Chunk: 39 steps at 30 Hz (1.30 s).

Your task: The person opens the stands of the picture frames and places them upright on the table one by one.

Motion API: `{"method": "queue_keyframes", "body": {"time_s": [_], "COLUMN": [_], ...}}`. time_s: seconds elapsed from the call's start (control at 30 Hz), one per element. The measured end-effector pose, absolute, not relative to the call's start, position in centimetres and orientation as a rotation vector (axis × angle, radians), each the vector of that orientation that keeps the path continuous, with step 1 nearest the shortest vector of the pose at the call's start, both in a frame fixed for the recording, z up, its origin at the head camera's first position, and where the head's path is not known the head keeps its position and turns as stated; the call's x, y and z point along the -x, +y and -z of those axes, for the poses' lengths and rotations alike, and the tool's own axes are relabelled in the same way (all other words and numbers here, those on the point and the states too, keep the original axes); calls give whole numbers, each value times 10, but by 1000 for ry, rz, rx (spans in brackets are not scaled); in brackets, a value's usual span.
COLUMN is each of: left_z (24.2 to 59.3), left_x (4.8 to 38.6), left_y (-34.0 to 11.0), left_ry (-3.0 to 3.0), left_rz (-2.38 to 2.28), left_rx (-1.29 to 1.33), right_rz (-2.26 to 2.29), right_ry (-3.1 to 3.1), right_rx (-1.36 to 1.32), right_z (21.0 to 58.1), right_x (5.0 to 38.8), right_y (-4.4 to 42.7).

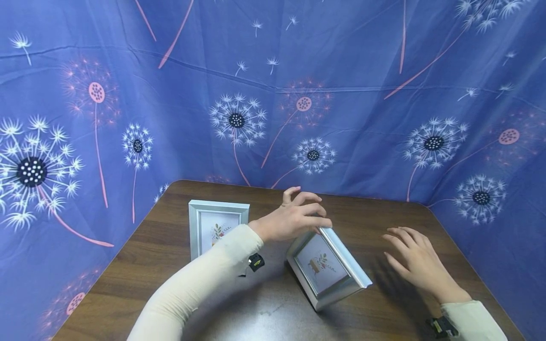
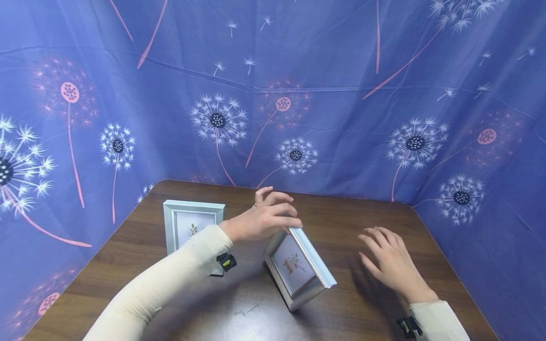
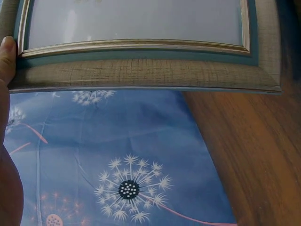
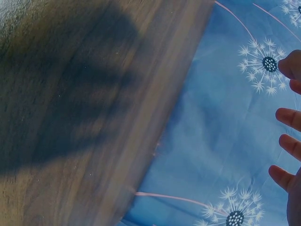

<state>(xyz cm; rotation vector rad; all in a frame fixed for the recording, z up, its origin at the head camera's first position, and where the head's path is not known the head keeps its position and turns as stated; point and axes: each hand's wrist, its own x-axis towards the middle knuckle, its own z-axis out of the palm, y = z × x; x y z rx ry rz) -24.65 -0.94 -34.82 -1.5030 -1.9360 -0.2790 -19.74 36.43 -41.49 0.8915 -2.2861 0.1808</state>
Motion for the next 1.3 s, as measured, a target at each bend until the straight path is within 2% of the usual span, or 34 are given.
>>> {"method": "queue_keyframes", "body": {"time_s": [0.67,1.3], "left_z": [336,304], "left_x": [250,246], "left_y": [-20,-32], "left_ry": [-1887,-1889], "left_rz": [197,104], "left_rx": [1582,1725], "right_rz": [-184,-197], "right_ry": [-2240,-2266], "right_rx": [-937,-934], "right_z": [419,417], "right_x": [203,203], "right_y": [355,351]}}
